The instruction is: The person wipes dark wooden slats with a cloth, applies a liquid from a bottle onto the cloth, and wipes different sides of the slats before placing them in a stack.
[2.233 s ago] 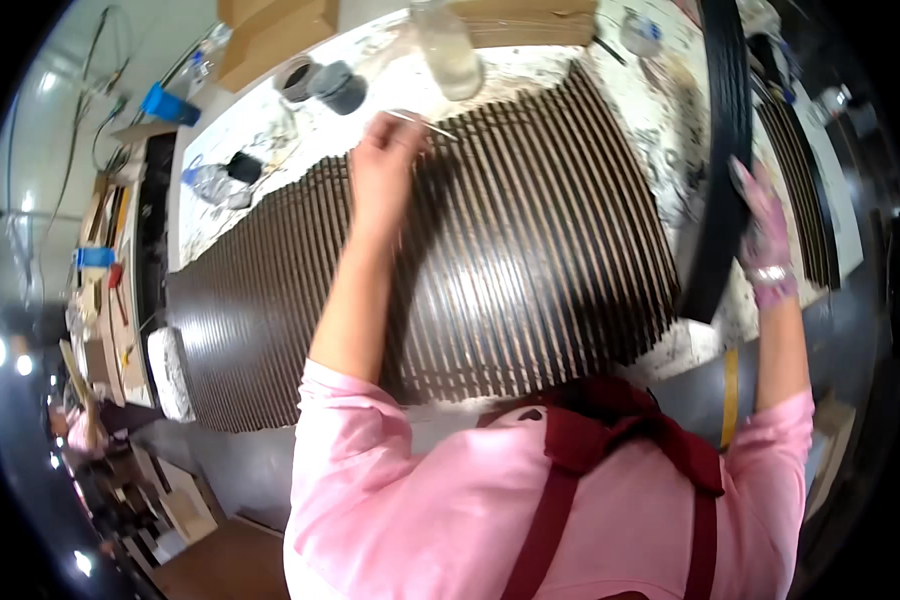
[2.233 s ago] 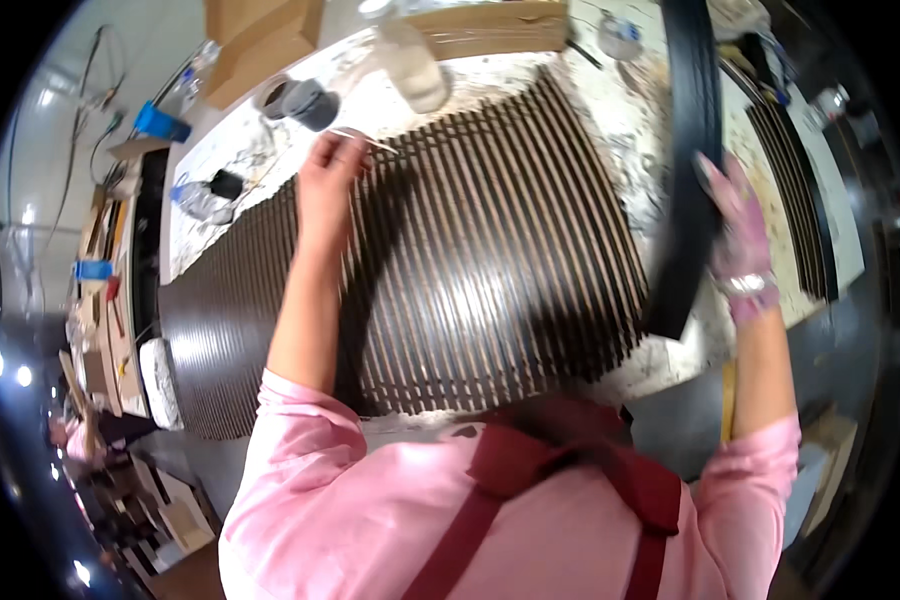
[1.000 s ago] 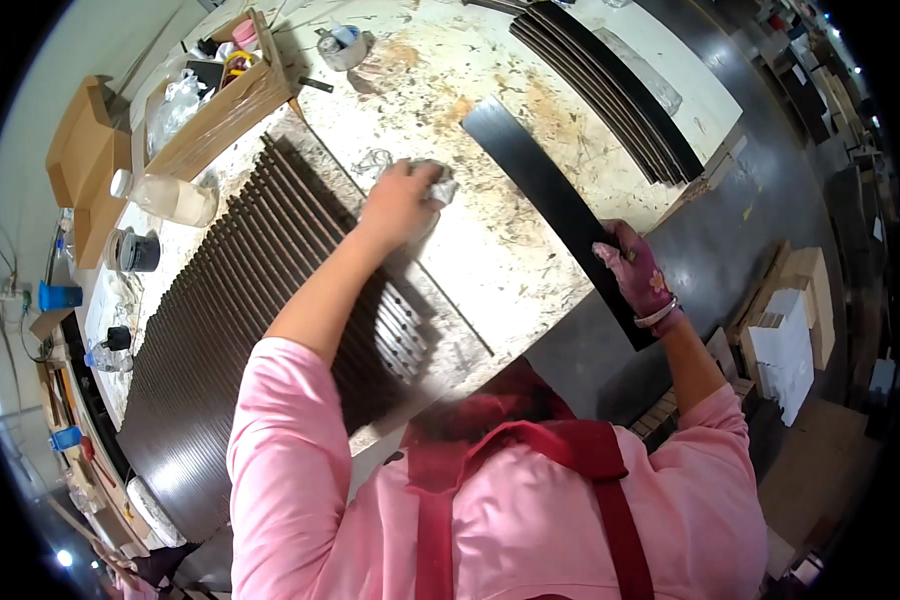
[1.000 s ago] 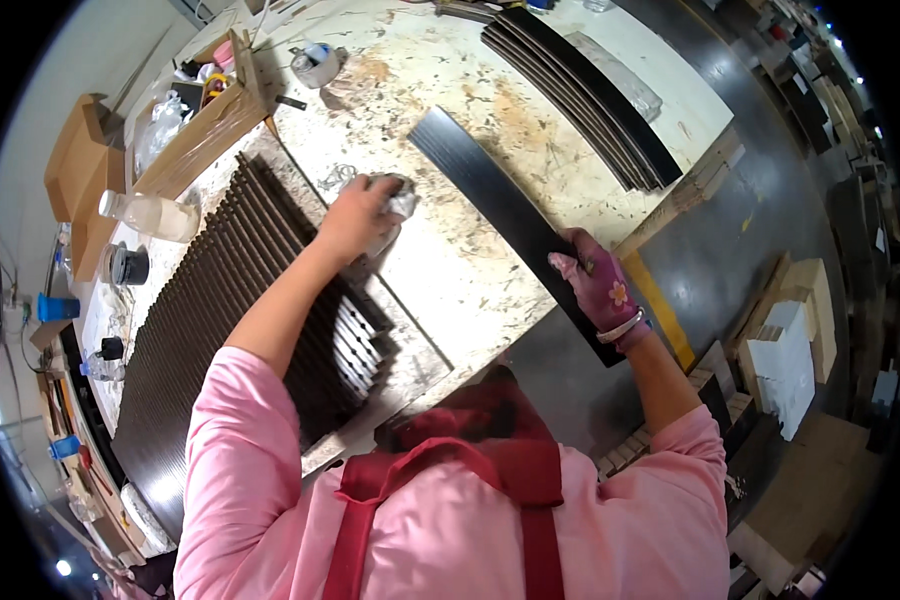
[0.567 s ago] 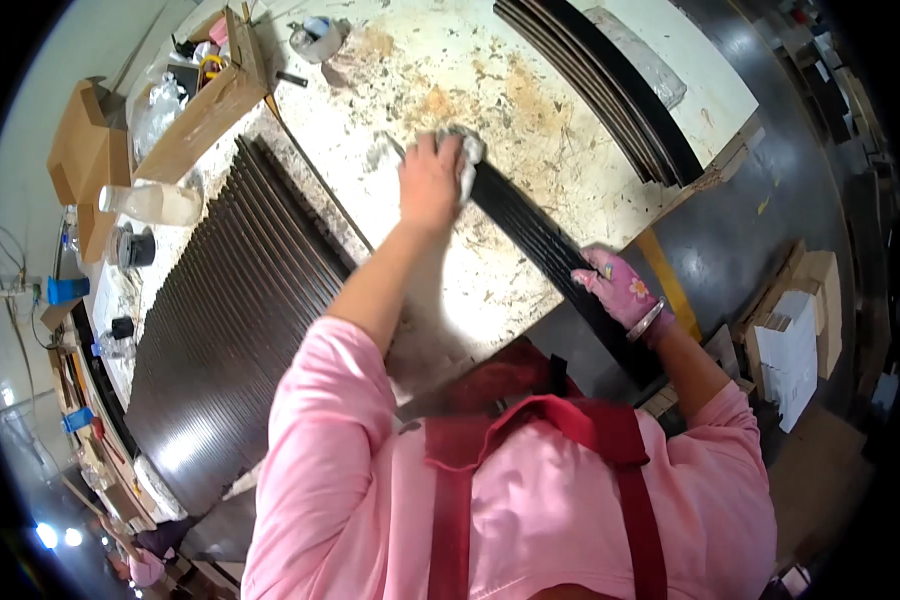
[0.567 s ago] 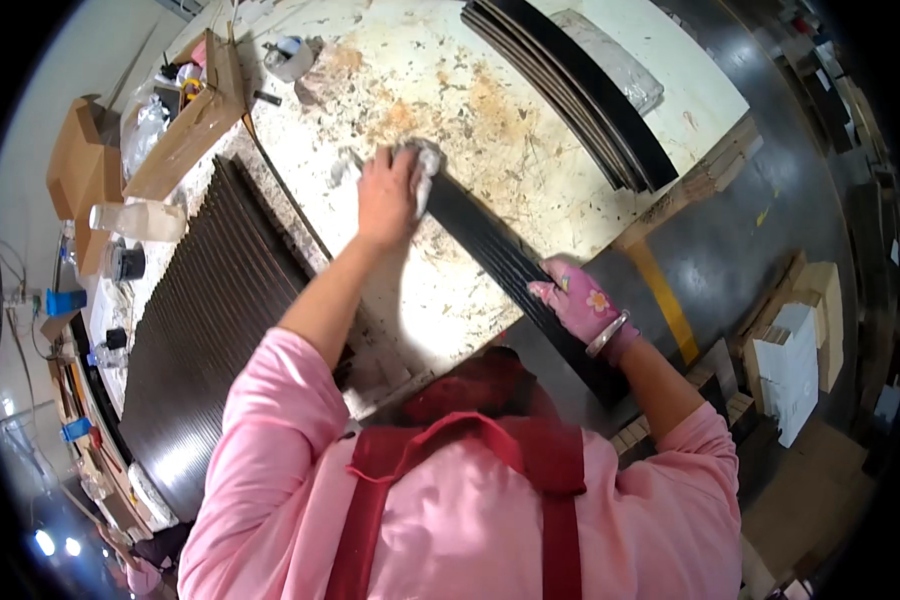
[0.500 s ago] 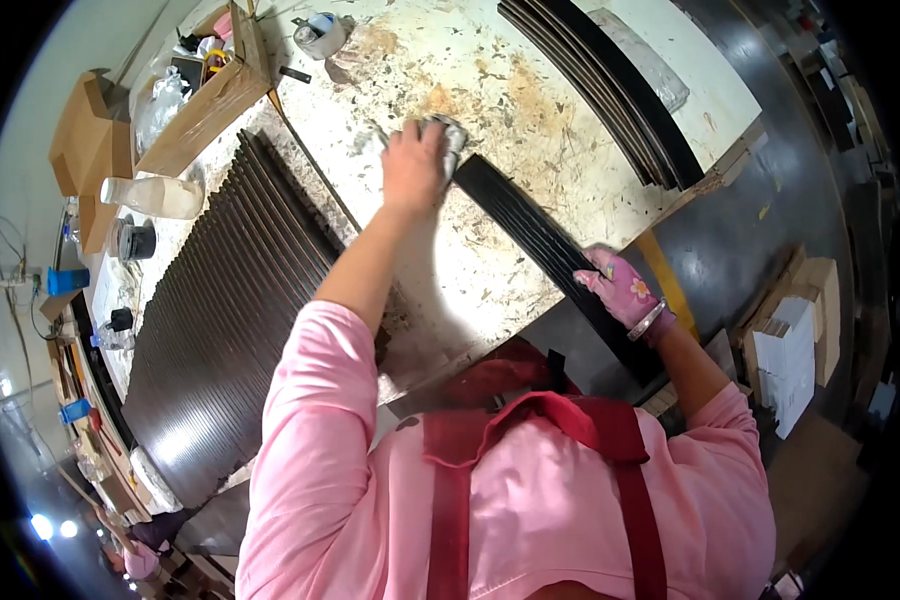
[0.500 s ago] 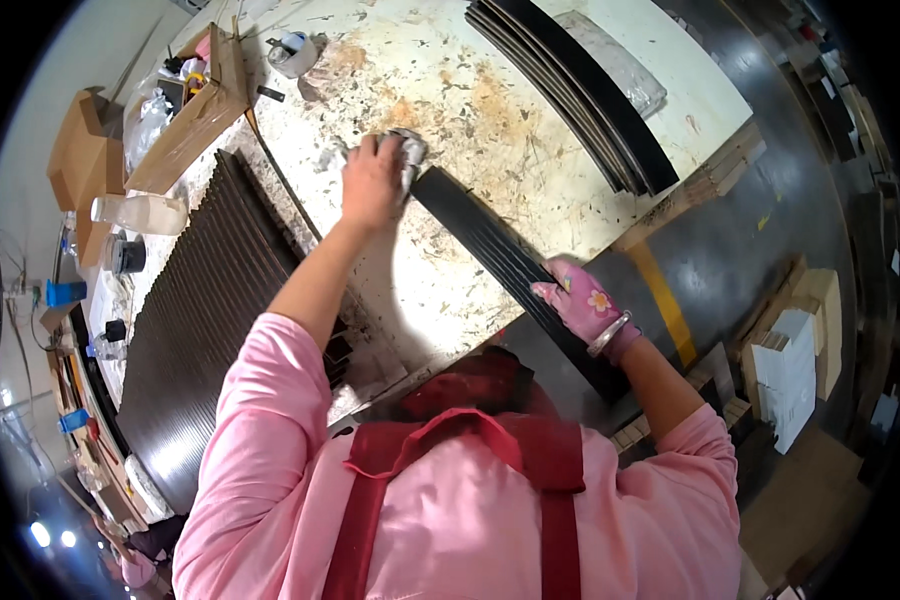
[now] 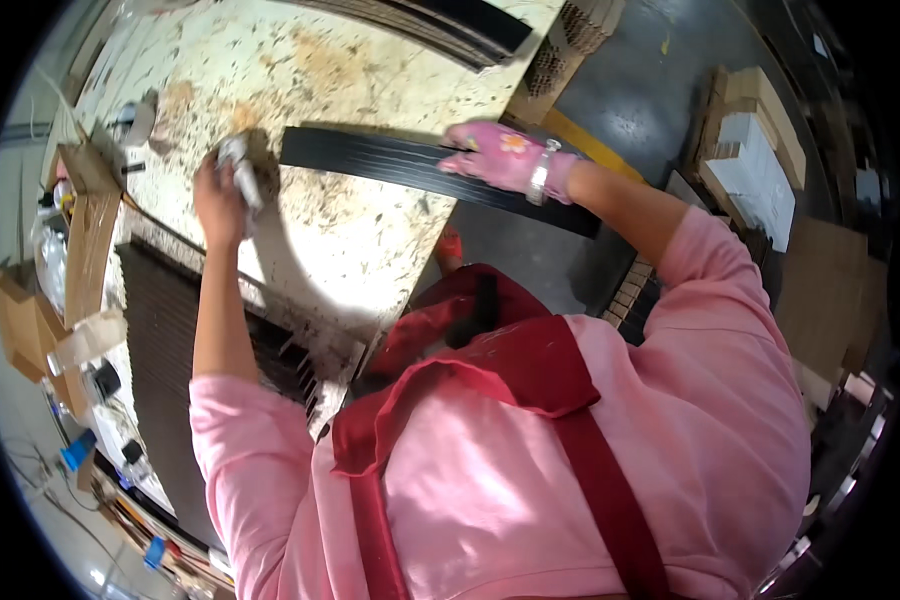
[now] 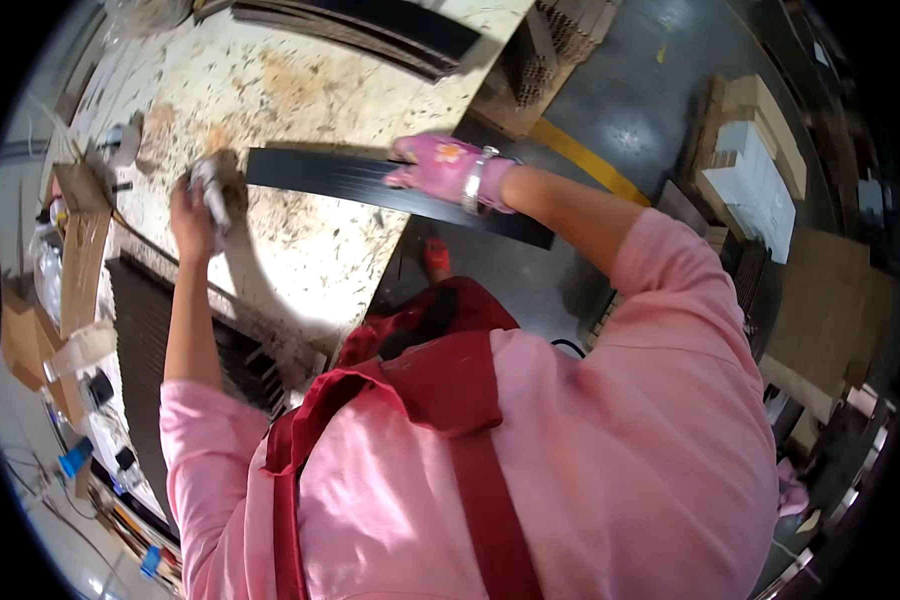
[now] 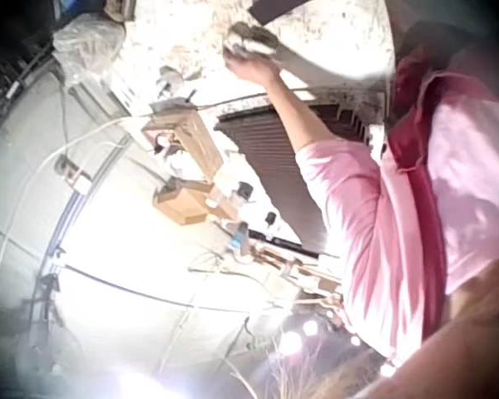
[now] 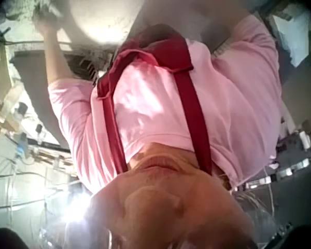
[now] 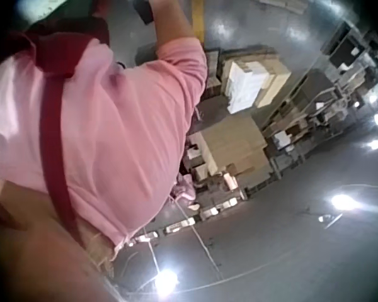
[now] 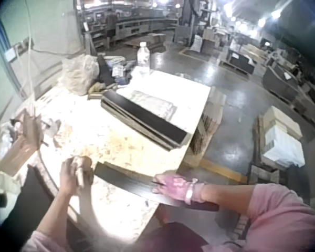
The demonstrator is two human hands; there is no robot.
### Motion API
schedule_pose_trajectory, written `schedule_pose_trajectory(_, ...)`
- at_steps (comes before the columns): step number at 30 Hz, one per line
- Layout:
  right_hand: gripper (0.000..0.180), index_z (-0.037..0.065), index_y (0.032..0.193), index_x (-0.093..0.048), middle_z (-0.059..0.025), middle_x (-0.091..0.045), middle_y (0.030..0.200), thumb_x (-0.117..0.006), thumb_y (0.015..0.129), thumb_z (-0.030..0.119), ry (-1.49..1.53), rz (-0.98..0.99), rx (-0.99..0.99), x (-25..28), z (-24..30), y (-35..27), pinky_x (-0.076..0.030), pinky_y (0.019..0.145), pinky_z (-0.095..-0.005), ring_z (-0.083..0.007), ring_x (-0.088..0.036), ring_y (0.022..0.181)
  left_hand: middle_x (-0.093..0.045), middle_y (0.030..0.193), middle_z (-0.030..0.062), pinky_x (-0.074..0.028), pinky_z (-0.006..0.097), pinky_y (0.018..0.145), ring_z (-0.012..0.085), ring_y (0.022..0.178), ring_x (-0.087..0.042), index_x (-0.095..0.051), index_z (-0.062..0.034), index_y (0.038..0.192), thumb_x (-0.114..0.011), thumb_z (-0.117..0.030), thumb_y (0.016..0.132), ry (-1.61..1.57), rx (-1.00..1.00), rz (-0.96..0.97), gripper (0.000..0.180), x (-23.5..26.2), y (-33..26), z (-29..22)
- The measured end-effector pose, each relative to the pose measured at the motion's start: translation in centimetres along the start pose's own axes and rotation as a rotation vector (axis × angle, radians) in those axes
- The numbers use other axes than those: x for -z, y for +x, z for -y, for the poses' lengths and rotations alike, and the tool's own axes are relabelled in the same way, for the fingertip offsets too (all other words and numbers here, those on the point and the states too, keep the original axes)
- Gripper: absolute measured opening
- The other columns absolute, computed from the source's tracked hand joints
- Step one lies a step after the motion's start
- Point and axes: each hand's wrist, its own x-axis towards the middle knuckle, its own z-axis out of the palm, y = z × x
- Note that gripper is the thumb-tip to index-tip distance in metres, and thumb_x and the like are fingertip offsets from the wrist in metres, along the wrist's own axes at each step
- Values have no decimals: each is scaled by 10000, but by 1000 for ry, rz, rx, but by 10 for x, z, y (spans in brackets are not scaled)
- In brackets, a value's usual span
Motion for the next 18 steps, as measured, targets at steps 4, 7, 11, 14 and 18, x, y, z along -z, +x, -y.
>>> schedule_pose_trajectory(4, 469, -74, 1149, -509, -118, -622, 961, -623, 876, 290, 2, -127, -34, 11, 41, 26, -494, 757, -276, -161, -616, 939, -510, 1250, 172, -490, 376, 845, 266, 1076, -549, -327, -101, 1393, -454, -339, 943, -816, 841, -66, 525, 33, -24, -80)
schedule_pose_trajectory(7, 606, -59, 1214, -494, -153, -634, 1037, -671, 825, 371, 96, -214, 79, 8, 79, 45, -464, 819, -297, -182, -596, 911, -538, 1083, 76, -517, 348, 829, 198, 972, -567, -405, -77, 1318, -533, -394, 911, -1094, 745, 141, 532, 38, -56, -87)
schedule_pose_trajectory(11, 574, -54, 1163, -526, -155, -637, 996, -691, 804, 362, 75, -288, 202, -9, 105, 92, -457, 814, -301, -197, -595, 902, -547, 1166, 63, -466, 346, 891, 188, 1032, -549, -450, -97, 1294, -440, -411, 950, -1346, 811, 149, 466, 25, -76, -116)
schedule_pose_trajectory(14, 467, -6, 1066, -590, -144, -649, 819, -696, 777, 345, 59, -368, 219, -26, 125, 112, -477, 703, -337, -218, -617, 736, -588, 1085, 63, -460, 322, 875, 171, 981, -561, -486, -82, 1250, -448, -434, 947, -1350, 826, 251, 466, 27, -87, -146)
schedule_pose_trajectory(18, 455, -10, 1045, -590, -181, -654, 884, -691, 776, 342, 166, -448, 286, -65, 142, 145, -475, 766, -365, -282, -630, 837, -574, 1082, 103, -476, 315, 816, 187, 940, -563, -325, -21, 1327, -564, -369, 908, -1024, 826, 230, 595, 5, -104, -155)
